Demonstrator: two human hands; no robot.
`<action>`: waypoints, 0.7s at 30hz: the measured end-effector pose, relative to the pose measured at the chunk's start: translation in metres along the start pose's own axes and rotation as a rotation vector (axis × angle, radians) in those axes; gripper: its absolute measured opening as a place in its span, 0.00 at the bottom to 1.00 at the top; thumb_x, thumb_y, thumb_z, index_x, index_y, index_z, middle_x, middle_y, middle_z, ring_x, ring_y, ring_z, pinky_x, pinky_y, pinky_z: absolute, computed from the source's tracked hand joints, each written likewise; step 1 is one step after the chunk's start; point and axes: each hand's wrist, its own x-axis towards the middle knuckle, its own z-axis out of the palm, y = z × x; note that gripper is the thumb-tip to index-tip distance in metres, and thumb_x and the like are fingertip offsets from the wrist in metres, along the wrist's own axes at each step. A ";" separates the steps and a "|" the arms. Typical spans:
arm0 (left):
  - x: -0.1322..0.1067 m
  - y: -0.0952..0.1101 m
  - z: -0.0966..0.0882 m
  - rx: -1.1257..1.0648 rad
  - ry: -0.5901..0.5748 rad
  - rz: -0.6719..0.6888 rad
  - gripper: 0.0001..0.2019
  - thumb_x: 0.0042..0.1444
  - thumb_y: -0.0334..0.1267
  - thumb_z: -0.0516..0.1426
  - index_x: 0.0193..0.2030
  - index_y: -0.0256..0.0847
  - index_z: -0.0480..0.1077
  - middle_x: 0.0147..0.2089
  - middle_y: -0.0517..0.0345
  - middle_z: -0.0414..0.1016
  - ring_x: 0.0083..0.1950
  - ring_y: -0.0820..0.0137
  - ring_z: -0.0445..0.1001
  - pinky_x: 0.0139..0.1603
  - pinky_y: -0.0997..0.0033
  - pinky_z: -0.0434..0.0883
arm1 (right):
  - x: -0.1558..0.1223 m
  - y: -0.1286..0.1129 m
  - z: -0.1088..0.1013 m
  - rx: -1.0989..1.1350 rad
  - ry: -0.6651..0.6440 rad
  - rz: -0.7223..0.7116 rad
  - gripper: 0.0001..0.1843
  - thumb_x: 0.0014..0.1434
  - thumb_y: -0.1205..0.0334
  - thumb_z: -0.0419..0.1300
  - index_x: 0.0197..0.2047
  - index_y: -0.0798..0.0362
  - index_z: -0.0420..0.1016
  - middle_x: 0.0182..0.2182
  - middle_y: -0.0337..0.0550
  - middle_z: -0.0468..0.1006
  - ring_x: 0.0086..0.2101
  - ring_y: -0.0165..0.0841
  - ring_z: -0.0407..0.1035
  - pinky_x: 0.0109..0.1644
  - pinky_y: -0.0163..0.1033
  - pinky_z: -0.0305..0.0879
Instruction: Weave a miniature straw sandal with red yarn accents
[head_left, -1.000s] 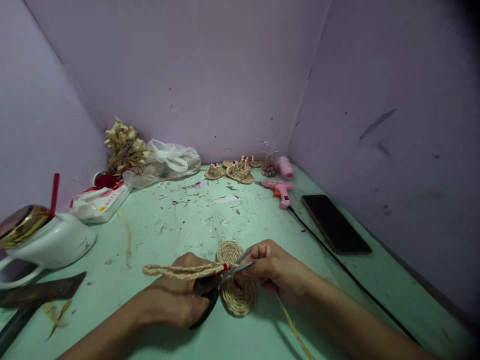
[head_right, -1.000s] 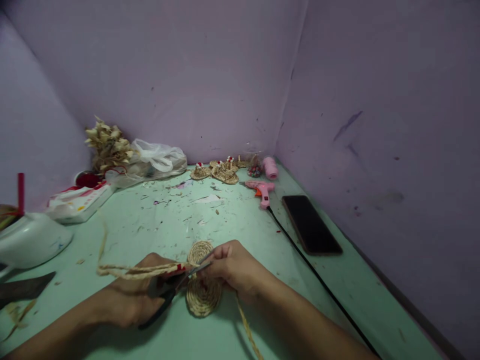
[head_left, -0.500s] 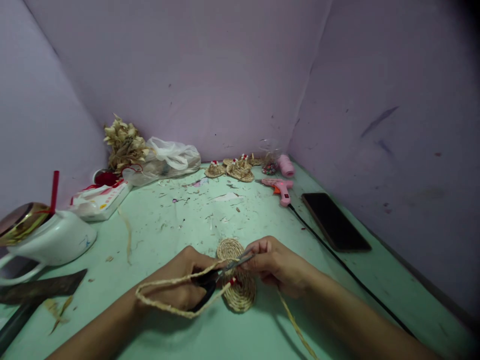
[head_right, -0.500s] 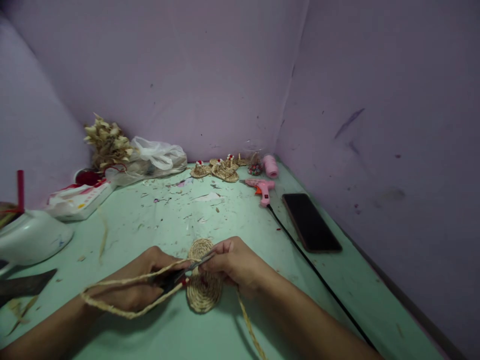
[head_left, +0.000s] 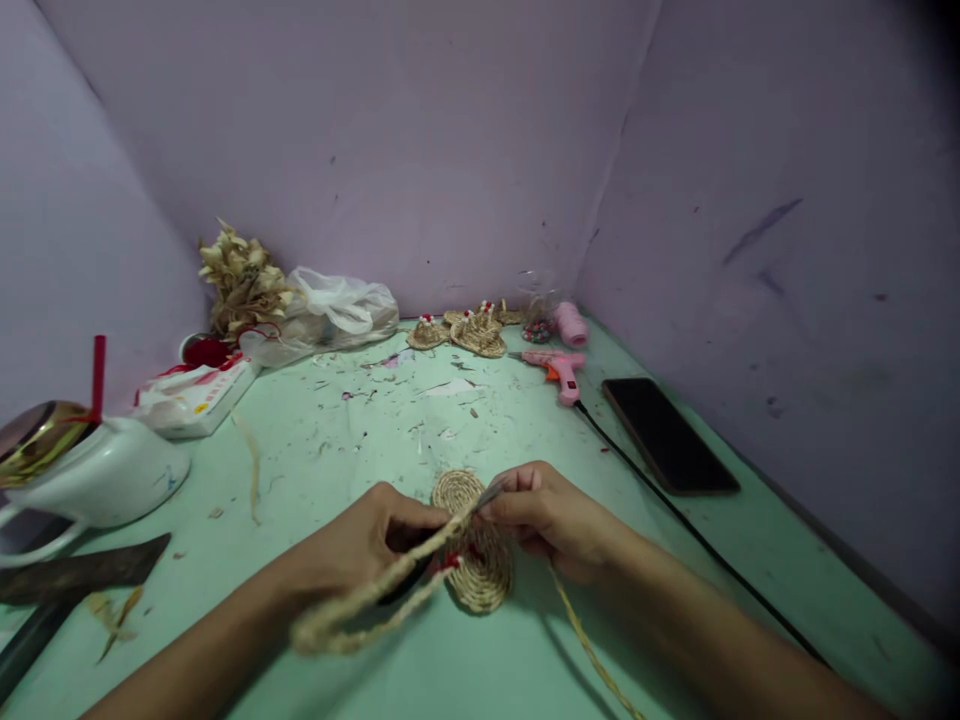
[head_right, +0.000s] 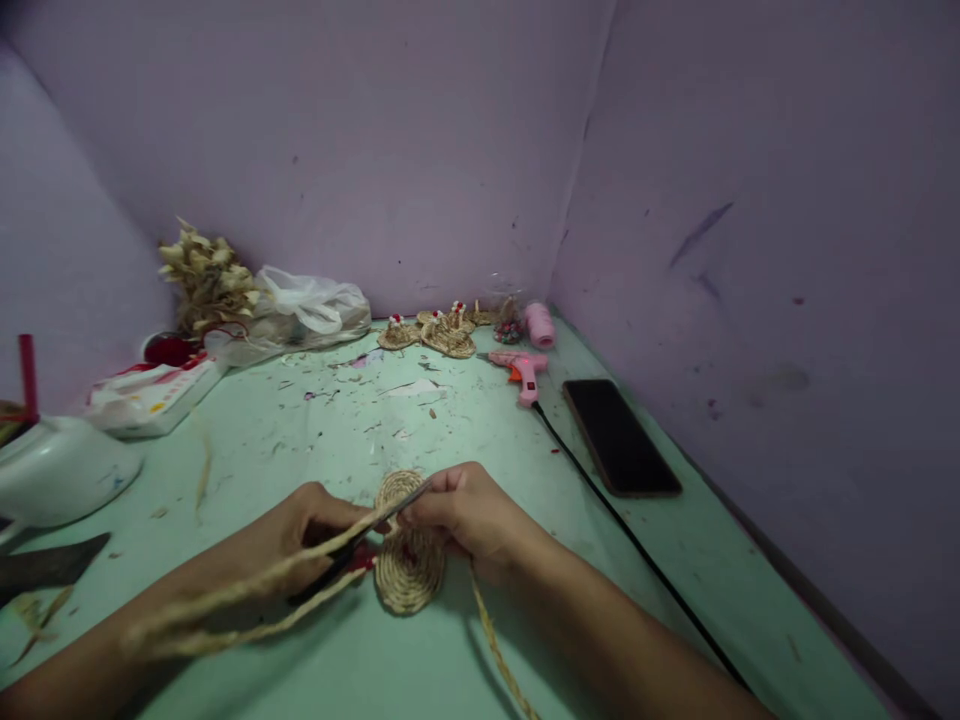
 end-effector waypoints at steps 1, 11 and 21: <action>0.001 -0.002 0.001 -0.051 -0.031 -0.030 0.06 0.42 0.32 0.53 0.26 0.34 0.70 0.19 0.64 0.60 0.22 0.78 0.56 0.21 0.78 0.54 | 0.001 0.000 -0.001 0.005 0.009 -0.004 0.05 0.35 0.66 0.59 0.15 0.57 0.67 0.07 0.26 0.52 0.11 0.18 0.39 0.15 0.31 0.30; 0.021 -0.027 -0.024 -0.313 0.540 -0.264 0.22 0.36 0.33 0.59 0.42 0.29 0.68 0.17 0.62 0.65 0.16 0.77 0.61 0.16 0.78 0.55 | 0.023 -0.005 -0.026 0.102 0.328 -0.143 0.04 0.41 0.67 0.59 0.23 0.60 0.69 0.13 0.31 0.58 0.13 0.18 0.44 0.14 0.28 0.34; 0.018 -0.051 -0.035 -0.345 0.903 -0.092 0.24 0.40 0.36 0.58 0.47 0.31 0.64 0.20 0.63 0.66 0.19 0.77 0.63 0.14 0.82 0.54 | 0.072 -0.133 -0.060 -0.027 0.546 -0.426 0.10 0.49 0.75 0.48 0.21 0.57 0.65 0.13 0.32 0.55 0.13 0.19 0.44 0.16 0.27 0.41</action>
